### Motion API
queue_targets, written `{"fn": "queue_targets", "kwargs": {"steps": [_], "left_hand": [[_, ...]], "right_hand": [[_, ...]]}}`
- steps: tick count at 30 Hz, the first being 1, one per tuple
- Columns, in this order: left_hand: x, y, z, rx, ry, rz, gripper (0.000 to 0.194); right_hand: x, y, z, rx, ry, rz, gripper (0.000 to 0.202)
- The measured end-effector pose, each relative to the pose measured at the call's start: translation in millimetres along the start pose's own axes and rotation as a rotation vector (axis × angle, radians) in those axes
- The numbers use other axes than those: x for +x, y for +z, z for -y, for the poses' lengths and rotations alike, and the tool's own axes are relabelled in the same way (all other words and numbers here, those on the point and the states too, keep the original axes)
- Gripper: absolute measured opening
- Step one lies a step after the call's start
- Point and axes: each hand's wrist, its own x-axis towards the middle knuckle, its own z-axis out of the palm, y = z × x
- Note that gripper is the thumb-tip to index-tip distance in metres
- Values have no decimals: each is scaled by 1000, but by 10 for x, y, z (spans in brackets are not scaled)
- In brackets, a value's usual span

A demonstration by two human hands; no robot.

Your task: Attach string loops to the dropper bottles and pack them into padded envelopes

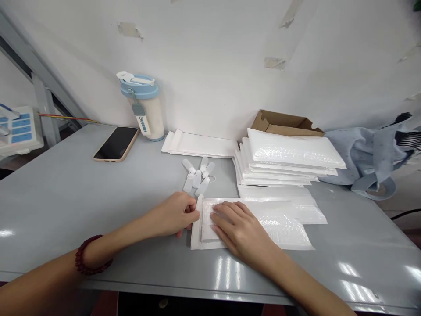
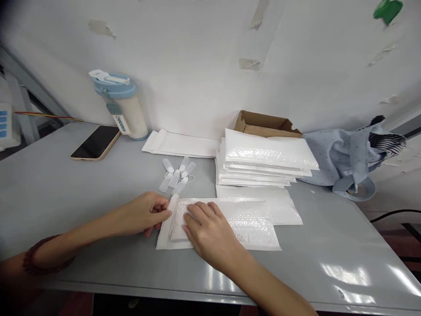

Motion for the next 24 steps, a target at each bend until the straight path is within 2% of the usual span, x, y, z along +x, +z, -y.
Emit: {"fn": "queue_targets", "kwargs": {"steps": [9,16,20,24], "left_hand": [[21,82,-67,-108,56,12,30],[2,137,-91,20,123,12,23],[-14,202,-38,268,348,-133,19],[-34,308,46,562,547,-242,23]], "right_hand": [[-30,25,39,-123,-16,75,38],[-28,-19,29,-21,22,86,39],[-43,-14,33,-13,29,76,47],[-49,-9,53,-58,-13,176,49]]}}
